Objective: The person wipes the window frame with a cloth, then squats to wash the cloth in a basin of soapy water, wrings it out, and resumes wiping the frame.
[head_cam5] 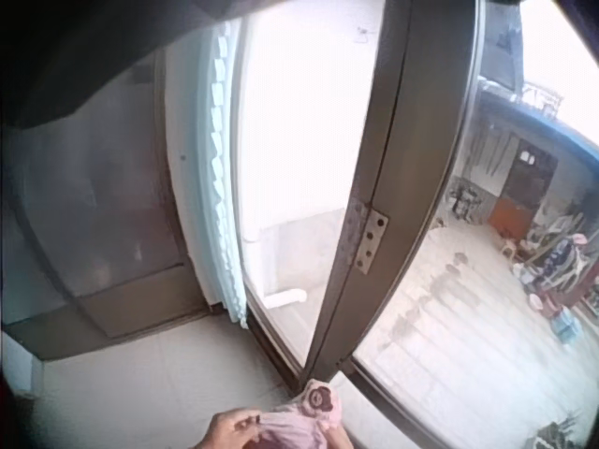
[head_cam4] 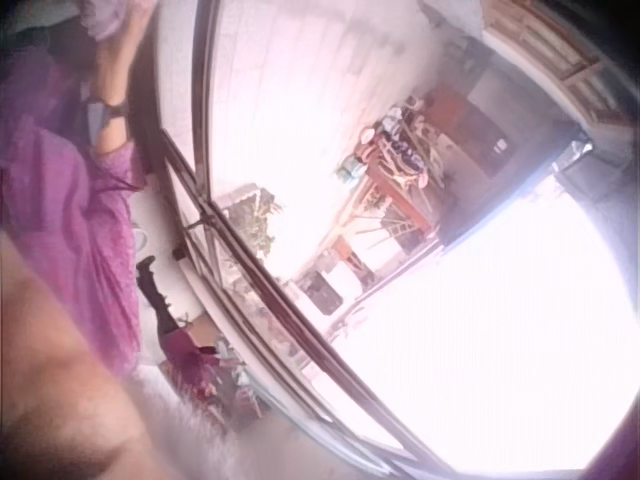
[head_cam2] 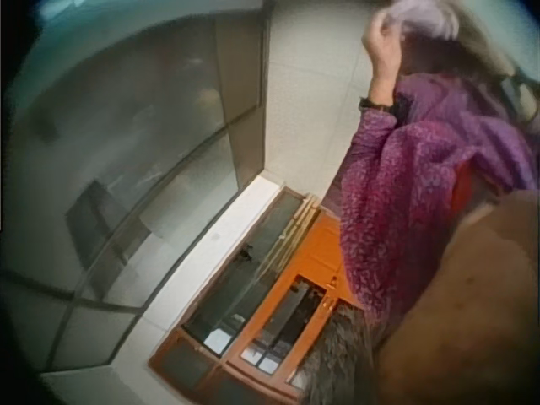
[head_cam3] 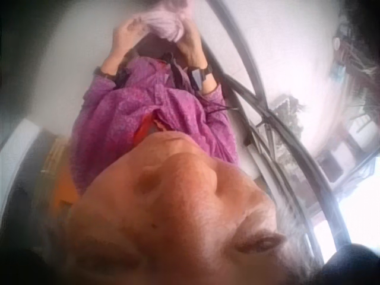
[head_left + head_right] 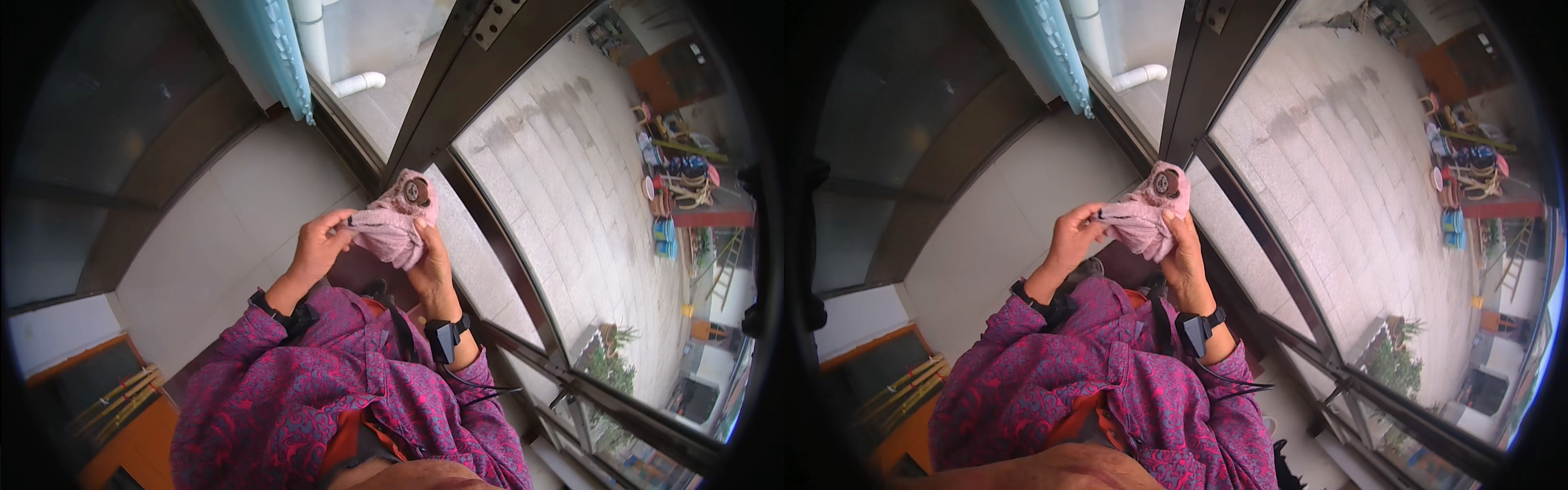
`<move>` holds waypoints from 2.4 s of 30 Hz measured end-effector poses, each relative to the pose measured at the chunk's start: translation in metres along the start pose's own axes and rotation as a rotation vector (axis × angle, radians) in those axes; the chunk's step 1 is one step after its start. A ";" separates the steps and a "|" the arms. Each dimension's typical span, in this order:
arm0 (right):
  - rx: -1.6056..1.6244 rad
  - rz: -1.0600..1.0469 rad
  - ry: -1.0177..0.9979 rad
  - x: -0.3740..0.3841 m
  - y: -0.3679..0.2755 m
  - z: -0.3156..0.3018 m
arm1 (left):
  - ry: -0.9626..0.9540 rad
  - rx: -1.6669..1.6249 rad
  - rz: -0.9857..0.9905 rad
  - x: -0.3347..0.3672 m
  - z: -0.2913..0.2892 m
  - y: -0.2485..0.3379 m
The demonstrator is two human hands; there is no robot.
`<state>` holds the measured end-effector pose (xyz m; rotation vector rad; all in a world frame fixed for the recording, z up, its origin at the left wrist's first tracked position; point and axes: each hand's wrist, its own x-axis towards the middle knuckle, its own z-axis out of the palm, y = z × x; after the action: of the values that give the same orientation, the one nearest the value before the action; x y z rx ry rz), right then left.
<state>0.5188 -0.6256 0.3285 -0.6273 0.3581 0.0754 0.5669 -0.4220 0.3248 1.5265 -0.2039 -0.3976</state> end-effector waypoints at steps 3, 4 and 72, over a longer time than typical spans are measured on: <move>0.209 0.150 -0.101 0.002 -0.001 -0.003 | -0.008 -0.403 0.015 0.007 0.008 0.020; 0.266 0.163 -0.153 0.003 -0.002 -0.002 | -0.006 -0.515 -0.008 0.012 0.014 0.027; -0.327 -0.202 0.149 0.091 -0.048 0.077 | 0.082 0.525 1.018 0.175 0.063 0.112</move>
<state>0.6363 -0.6230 0.3815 -0.9926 0.4285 -0.1097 0.7184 -0.5469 0.4184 1.7161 -1.0226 0.5703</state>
